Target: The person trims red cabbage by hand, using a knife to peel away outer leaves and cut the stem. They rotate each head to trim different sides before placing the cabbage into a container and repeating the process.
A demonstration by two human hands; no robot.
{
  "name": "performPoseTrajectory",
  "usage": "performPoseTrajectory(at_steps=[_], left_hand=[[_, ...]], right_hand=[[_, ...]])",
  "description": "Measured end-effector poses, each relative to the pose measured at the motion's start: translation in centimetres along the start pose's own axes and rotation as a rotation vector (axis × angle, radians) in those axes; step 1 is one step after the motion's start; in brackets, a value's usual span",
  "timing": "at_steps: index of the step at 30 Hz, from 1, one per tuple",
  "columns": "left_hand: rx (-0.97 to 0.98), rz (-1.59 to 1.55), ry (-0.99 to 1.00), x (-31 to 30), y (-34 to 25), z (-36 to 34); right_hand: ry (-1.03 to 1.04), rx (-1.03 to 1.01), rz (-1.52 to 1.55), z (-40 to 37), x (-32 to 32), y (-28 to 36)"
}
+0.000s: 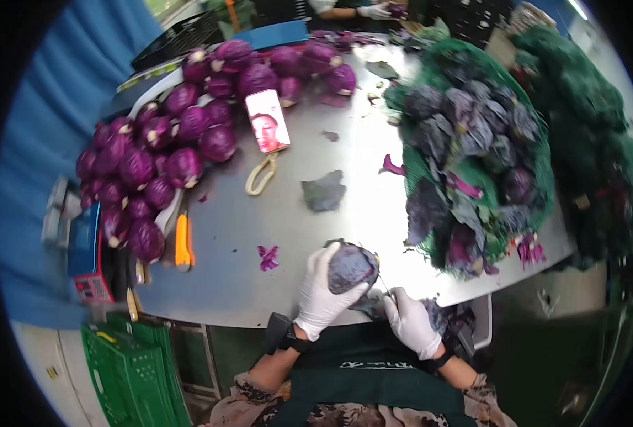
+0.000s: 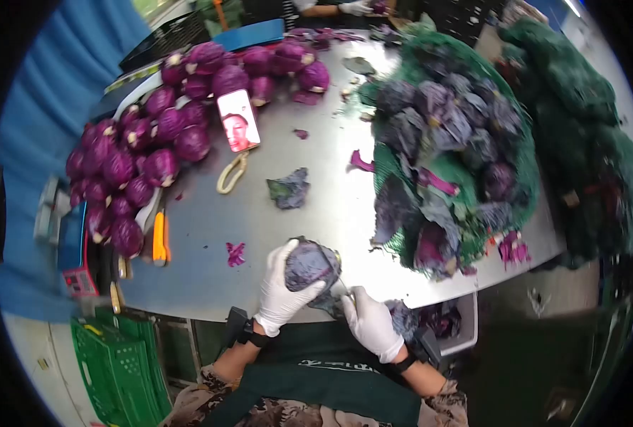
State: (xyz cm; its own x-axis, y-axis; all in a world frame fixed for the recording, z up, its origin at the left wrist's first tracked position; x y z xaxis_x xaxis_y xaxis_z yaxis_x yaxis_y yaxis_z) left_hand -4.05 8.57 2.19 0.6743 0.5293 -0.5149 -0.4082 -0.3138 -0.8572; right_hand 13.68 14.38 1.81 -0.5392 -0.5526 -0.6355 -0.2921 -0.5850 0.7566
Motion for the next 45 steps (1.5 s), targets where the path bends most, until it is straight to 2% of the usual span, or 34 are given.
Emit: performPoseTrajectory(at_steps=[3, 5, 7, 16, 21, 23, 25, 26, 29, 31, 33, 34, 37, 39, 41, 45], left_hand=[[-0.057, -0.012, 0.061, 0.6, 0.3, -0.3], [-0.022, 0.002, -0.009, 0.4, 0.5, -0.3], [-0.014, -0.01, 0.01, 0.7, 0.6, -0.4], [-0.022, -0.042, 0.019, 0.6, 1.0, -0.2], [0.006, -0.006, -0.033, 0.5, 1.0, -0.1], [-0.016, -0.019, -0.04, 0.5, 0.9, 0.0], [-0.007, -0.005, -0.074, 0.4, 0.7, -0.2], [0.025, 0.003, -0.068, 0.5, 0.6, -0.6], [0.036, -0.012, -0.085, 0.7, 1.1, -1.0], [0.026, -0.029, -0.095, 0.5, 1.0, -1.0], [0.033, -0.02, -0.09, 0.3, 0.8, -0.9], [0.025, -0.075, -0.061, 0.3, 0.9, -0.9], [0.059, -0.133, -0.017, 0.2, 0.6, -0.2], [0.011, -0.236, 0.108, 0.6, 0.3, 0.5], [0.085, -0.172, 0.107, 0.2, -0.7, 1.0], [0.166, 0.028, 0.134, 0.4, -1.2, 0.8]], right_hand=[[0.011, 0.155, -0.081, -1.1, 0.4, -0.6], [-0.037, 0.107, -0.114, -0.5, -0.2, 0.2], [-0.013, 0.135, -0.114, -0.7, 0.1, -0.4], [0.184, 0.196, -0.015, 0.4, 0.6, -0.5], [0.264, 0.219, -0.063, 1.2, 0.2, -0.3], [0.304, 0.196, -0.059, 2.4, 0.7, -0.9], [0.351, 0.311, -0.055, 2.5, 1.0, -1.7], [0.382, 0.274, -0.087, 2.7, 1.9, -3.1], [0.231, 0.194, -0.156, 3.7, 3.5, -5.2], [0.211, 0.192, -0.15, 3.6, 3.7, -5.1], [0.063, 0.235, 0.062, 3.3, 3.2, -5.1], [0.058, 0.219, 0.06, 3.3, 3.0, -4.8], [-0.043, 0.464, 0.402, 2.3, 3.1, -5.3], [-0.097, 0.337, 0.329, 2.5, 1.9, -5.0], [-0.105, 0.108, 0.182, 3.5, -0.2, -2.0], [-0.081, -0.002, -0.01, 3.9, -1.5, -0.9]])
Point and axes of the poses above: each hand's wrist, its own z-axis towards the middle knuckle, its own x-axis out of the palm, y = z × x, the point moved 7 cm from there along z, towards the middle knuckle, and after that the axes turned 13 degrees about -x, right-handed, at the moved point
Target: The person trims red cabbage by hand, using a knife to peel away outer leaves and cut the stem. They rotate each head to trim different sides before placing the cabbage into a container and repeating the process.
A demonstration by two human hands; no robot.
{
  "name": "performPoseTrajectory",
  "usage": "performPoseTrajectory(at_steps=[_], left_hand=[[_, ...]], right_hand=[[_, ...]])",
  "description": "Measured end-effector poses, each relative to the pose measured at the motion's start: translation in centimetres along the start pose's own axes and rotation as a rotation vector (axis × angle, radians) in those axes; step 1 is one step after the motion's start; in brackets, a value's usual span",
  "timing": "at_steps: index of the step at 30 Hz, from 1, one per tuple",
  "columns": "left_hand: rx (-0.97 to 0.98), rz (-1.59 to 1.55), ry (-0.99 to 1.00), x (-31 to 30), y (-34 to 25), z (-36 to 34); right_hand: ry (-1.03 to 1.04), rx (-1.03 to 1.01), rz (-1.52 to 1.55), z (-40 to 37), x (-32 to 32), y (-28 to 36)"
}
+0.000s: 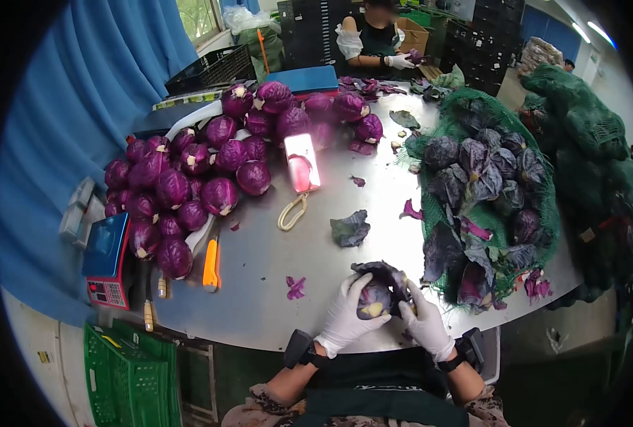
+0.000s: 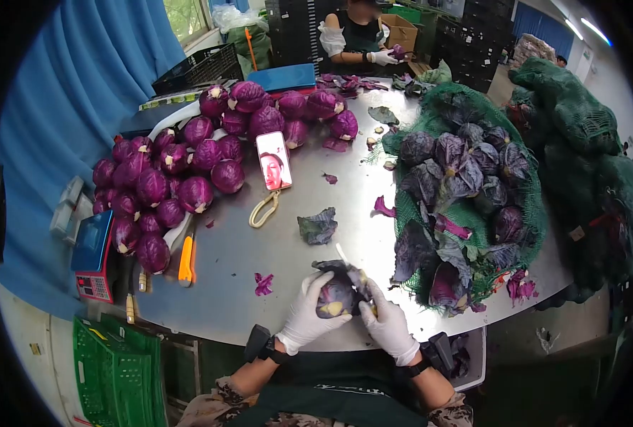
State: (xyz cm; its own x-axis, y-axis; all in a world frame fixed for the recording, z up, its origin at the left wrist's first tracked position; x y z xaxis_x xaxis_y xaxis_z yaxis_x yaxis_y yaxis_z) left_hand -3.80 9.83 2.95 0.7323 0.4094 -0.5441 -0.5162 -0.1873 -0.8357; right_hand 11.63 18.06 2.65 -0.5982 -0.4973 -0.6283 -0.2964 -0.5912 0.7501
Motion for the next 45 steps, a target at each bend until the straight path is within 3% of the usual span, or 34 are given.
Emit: performPoseTrajectory(at_steps=[2, 4, 6, 8, 9, 10, 12, 14, 16, 18, 19, 20, 27, 30, 31, 32, 34, 36, 39, 41, 42, 43, 45], left_hand=[[-0.073, -0.094, -0.033, -0.3, 1.6, -0.1], [-0.109, -0.169, -0.047, -0.8, 2.2, -0.6], [-0.222, -0.326, 0.016, -1.3, 3.0, -0.7], [-0.258, -0.35, 0.035, -1.2, 3.2, -0.5], [-0.282, -0.443, 0.056, -1.2, 3.1, -0.2], [-0.318, -0.538, 0.093, -0.5, 3.2, -0.8], [-0.299, -0.501, 0.068, -0.5, 3.0, -0.5], [-0.297, -0.43, 0.068, -0.9, 2.6, -0.1], [-0.312, -0.45, 0.087, -0.3, 3.0, 0.0], [-0.315, -0.465, 0.08, -0.3, 3.3, -0.3], [-0.289, -0.36, 0.06, -0.5, 3.3, -0.4], [-0.259, -0.255, 0.036, -0.8, 3.1, -0.4], [-0.331, -0.371, 0.146, -0.1, 3.1, -0.2], [-0.358, -0.505, 0.152, 0.2, 3.2, -0.3], [-0.222, -0.292, 0.079, -0.5, 2.7, -0.3], [-0.084, -0.076, 0.002, -1.1, 2.1, -0.3], [-0.05, 0.052, -0.003, -1.6, 2.1, -0.2], [-0.285, -0.261, 0.222, -0.8, 3.9, 0.2], [-0.287, -0.29, 0.107, -1.5, 3.7, 0.3], [-0.331, -0.352, 0.093, -1.5, 4.2, 0.3], [-0.384, -0.418, 0.083, -1.5, 4.7, 0.3], [-0.382, -0.421, 0.069, -1.4, 4.9, 0.3], [-0.329, -0.389, 0.09, -1.1, 4.7, 0.2]], right_hand=[[-0.193, 0.038, 0.066, 0.5, -2.5, -0.8], [-0.418, 0.016, 0.035, 1.2, -6.2, -5.5], [-0.396, 0.22, -0.229, 0.4, -9.5, -8.8], [-0.588, 0.006, -0.286, -1.1, -12.3, -8.1], [-0.594, 0.151, -0.125, -2.3, -12.7, -8.8], [-0.581, 0.18, -0.142, -3.0, -12.7, -7.3], [-0.483, 0.195, 0.103, -2.7, -9.9, -4.1], [-0.152, 0.353, 0.331, -2.2, -5.5, -1.6], [-0.092, 0.176, 0.467, -1.0, -1.6, -0.8], [0.025, 0.127, 0.351, -0.1, 0.4, 0.4], [0.07, 0.0, 0.257, 0.4, 0.9, 0.9], [0.066, -0.005, 0.259, 0.7, 1.0, 1.0], [0.179, -0.273, -0.084, 1.1, 1.6, 3.5], [0.243, -0.063, 0.044, 0.3, 2.1, 2.6], [0.248, -0.059, 0.038, 0.1, 2.7, 2.2], [0.14, -0.089, 0.104, 0.1, 3.1, 1.7], [0.03, -0.123, 0.175, 0.5, 3.0, 1.9], [-0.076, -0.131, 0.232, 0.8, 2.5, 2.5], [-0.029, -0.077, 0.141, 0.5, 2.2, 1.2], [-0.122, 0.0, 0.226, 0.0, 0.6, -0.7], [-0.171, 0.161, 0.305, -0.8, -0.2, -4.4], [-0.344, 0.044, 0.065, -0.3, -3.7, -4.8], [-0.448, 0.185, -0.11, -0.8, -7.9, -5.2]])
Point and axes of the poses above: each hand's wrist, its own z-axis towards the middle knuckle, its own x-axis out of the palm, y = z × x, the point moved 7 cm from there along z, towards the middle knuckle, and after that the axes turned 13 degrees about -x, right-handed, at the moved point
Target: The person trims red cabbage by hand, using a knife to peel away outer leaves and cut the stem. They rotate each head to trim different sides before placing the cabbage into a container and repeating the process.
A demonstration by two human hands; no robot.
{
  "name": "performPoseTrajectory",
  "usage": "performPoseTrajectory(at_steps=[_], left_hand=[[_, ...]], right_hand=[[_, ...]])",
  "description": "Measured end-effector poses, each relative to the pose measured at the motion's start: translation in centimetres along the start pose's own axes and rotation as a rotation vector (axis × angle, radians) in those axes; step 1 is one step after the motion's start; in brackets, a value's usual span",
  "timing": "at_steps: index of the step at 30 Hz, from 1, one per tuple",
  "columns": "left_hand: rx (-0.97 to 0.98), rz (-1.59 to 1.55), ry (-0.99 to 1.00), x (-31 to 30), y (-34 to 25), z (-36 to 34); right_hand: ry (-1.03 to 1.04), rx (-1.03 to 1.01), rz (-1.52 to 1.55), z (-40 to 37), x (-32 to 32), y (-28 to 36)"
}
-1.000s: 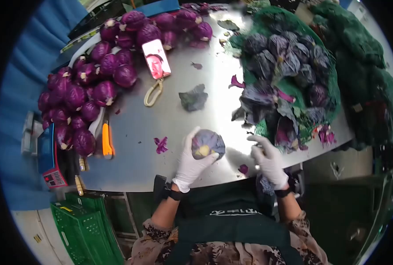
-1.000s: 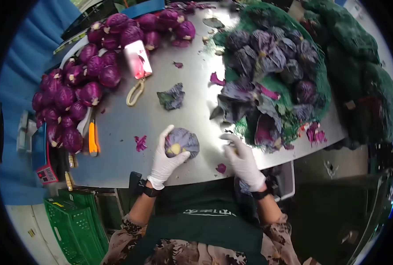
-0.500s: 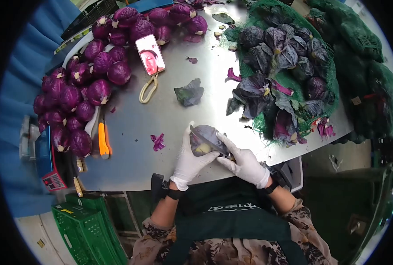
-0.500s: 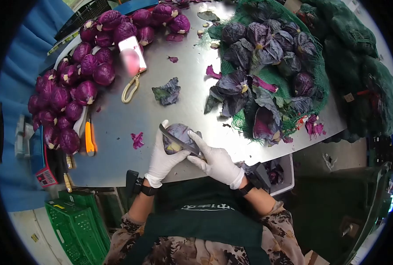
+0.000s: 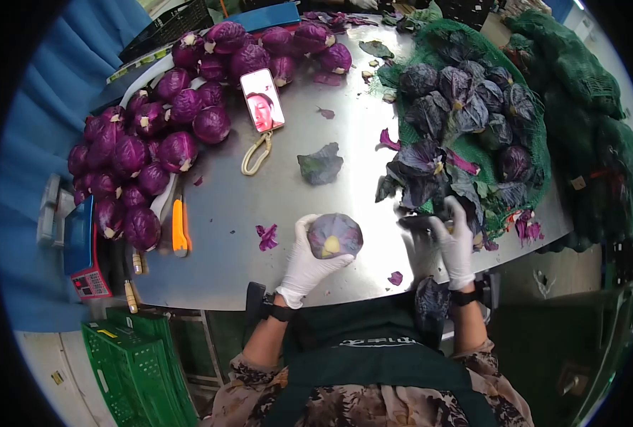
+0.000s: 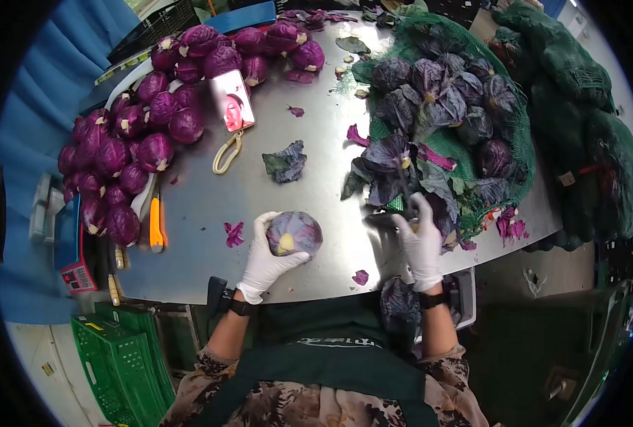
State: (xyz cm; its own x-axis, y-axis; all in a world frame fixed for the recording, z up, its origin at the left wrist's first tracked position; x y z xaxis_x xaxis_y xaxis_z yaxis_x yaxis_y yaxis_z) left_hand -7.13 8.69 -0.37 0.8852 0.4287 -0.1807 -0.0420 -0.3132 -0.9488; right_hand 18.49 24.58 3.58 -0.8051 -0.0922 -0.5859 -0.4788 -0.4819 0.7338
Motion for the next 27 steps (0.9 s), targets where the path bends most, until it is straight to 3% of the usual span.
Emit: performPoseTrajectory(at_steps=[1, 3, 4, 5, 7, 10, 15, 20, 23, 25, 27], left_hand=[[0.006, 0.001, -0.009, 0.1, -0.3, 0.1], [0.026, -0.039, 0.072, 1.2, -1.1, -0.1], [0.024, 0.013, 0.065, 1.4, -1.3, -0.1], [0.024, 0.011, 0.075, 1.7, -1.3, -0.1], [0.002, -0.024, 0.076, 1.9, -1.1, 0.3], [0.041, 0.019, 0.108, 2.1, -0.7, 0.7], [0.02, 0.114, 0.107, 1.9, -0.8, 0.9], [-0.03, 0.087, 0.129, 2.1, -0.6, 1.2], [-0.003, 0.158, 0.094, 1.8, -0.6, 1.2], [0.002, 0.036, 0.157, 2.1, -1.2, 1.1], [0.013, 0.364, 0.033, 2.2, -1.7, 0.5]], right_hand=[[0.051, 0.027, -0.05, 0.0, -0.7, -0.4], [0.149, -0.138, 0.334, -0.2, 1.6, 1.8], [0.453, -0.057, 0.264, -1.0, 2.3, 4.8], [0.553, -0.247, -0.011, -1.5, 3.2, 6.5], [0.69, -0.379, -0.058, -2.4, 6.0, 7.5], [0.72, -0.515, -0.105, -1.9, 7.5, 9.0], [0.829, -0.49, -0.189, -1.7, 8.2, 8.7], [0.616, -0.61, -0.229, -1.2, 8.1, 10.0], [0.628, -0.592, -0.267, -0.9, 8.7, 10.5], [0.578, -0.573, -0.241, -0.7, 9.1, 10.0], [0.535, -0.555, -0.218, -0.3, 9.6, 9.4]])
Point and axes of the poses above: each hand's wrist, its own z-axis towards the middle knuckle, its own x-axis out of the palm, y = z × x, the point moved 7 cm from there along z, towards the middle knuckle, and after that the axes turned 13 degrees about -x, right-handed, at the moved point
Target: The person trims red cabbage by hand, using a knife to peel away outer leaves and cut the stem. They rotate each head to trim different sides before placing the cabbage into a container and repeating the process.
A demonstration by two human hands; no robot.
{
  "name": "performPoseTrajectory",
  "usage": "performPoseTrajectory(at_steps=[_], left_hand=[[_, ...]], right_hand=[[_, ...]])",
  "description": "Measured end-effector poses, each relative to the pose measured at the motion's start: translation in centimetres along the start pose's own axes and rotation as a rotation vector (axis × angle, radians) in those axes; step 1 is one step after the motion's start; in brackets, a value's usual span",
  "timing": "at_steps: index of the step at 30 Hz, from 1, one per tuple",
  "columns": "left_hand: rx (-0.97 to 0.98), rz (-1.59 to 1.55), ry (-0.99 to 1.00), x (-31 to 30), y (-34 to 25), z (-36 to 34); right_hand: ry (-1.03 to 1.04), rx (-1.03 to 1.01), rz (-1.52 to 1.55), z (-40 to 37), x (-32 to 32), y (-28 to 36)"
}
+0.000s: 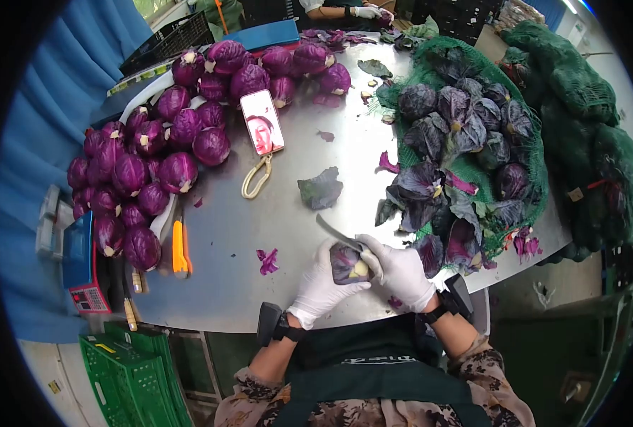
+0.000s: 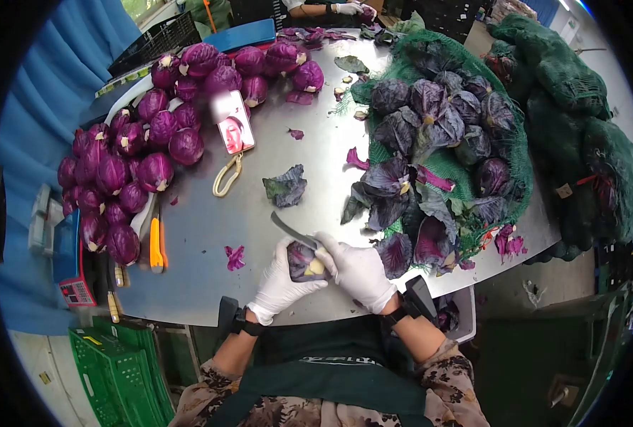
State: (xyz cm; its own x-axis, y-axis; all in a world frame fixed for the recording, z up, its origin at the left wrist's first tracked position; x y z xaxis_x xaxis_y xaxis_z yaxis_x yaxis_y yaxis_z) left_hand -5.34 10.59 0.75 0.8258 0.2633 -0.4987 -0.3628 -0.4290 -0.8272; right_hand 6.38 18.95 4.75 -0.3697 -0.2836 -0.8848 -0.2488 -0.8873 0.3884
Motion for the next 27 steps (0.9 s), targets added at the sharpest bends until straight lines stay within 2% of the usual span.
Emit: performPoseTrajectory(at_steps=[1, 4, 6, 7, 8, 10, 11, 12, 14, 16, 18, 19, 20, 22, 24, 25, 26, 27], left_hand=[[0.025, -0.109, 0.022, 0.4, 0.6, 0.4], [0.077, -0.117, 0.039, 0.4, 0.3, 0.4], [0.1, -0.06, 0.037, 0.4, 0.4, -0.1], [0.13, 0.003, 0.028, 0.4, 0.2, -0.3], [0.165, 0.068, 0.016, 0.2, -0.1, -0.3], [0.176, 0.052, 0.064, -0.2, 0.4, -1.1], [0.157, -0.123, 0.087, -0.2, 1.3, -1.2], [0.132, -0.294, 0.113, -0.4, 2.3, -1.4], [0.141, -0.298, 0.089, -1.4, 2.3, -1.4], [-0.049, -0.227, 0.035, -1.9, 2.0, -1.8], [-0.073, -0.197, -0.044, -1.6, 2.5, -1.9], [-0.071, -0.329, 0.017, -1.2, 2.4, -1.7], [-0.069, -0.462, 0.081, -0.8, 2.3, -1.6], [-0.023, -0.468, 0.066, -0.9, 1.6, -1.6], [0.052, -0.256, 0.01, -0.6, 0.9, -1.7], [0.053, -0.262, 0.018, -0.6, 0.5, -1.5], [0.048, -0.141, -0.014, -0.6, 0.1, -1.5], [0.045, -0.016, -0.044, -0.7, -0.4, -1.7]], right_hand=[[-0.063, 0.038, 0.105, 0.1, -0.1, -0.6], [-0.183, 0.222, 0.402, -1.2, 0.5, -2.5], [-0.193, 0.3, 0.655, -1.5, 0.7, -3.4], [-0.321, 0.357, 0.839, -1.3, 0.5, -4.8], [-0.313, 0.576, 1.04, -2.6, 1.9, -7.4], [-0.303, 0.527, 0.914, -2.6, 0.7, -7.7], [-0.256, 0.5, 0.991, -3.0, 0.5, -7.0], [-0.223, 0.437, 0.977, -2.7, -0.2, -5.1], [-0.127, 0.368, 0.962, -2.2, -1.3, -1.1], [-0.097, 0.305, 0.896, -2.8, -1.1, 1.0], [-0.161, 0.255, 0.784, -3.0, -1.7, 0.4], [-0.311, 0.249, 0.797, -2.9, -2.6, -1.1], [-0.308, 0.374, 0.708, -4.3, -2.1, -4.7], [-0.579, 0.521, 1.033, -5.3, -3.1, -7.4], [-0.634, 0.451, 0.586, -5.7, -3.2, -7.7], [-0.476, 0.442, 0.582, -5.1, -3.8, -5.1], [-0.406, 0.198, 0.353, -4.2, -3.9, -2.6], [-0.328, 0.105, 0.289, -3.2, -3.7, -0.4]])
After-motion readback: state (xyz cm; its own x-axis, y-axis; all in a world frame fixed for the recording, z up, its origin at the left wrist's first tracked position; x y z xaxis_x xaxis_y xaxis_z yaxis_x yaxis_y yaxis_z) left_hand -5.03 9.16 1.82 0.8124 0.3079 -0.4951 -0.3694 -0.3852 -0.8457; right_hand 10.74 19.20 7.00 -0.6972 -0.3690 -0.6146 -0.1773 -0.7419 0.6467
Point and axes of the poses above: each hand's wrist, its own z-axis towards the middle knuckle, its own x-axis out of the palm, y = z × x, the point moved 7 cm from there along z, towards the middle knuckle, and after that the axes turned 13 degrees about -x, right-handed, at the moved point
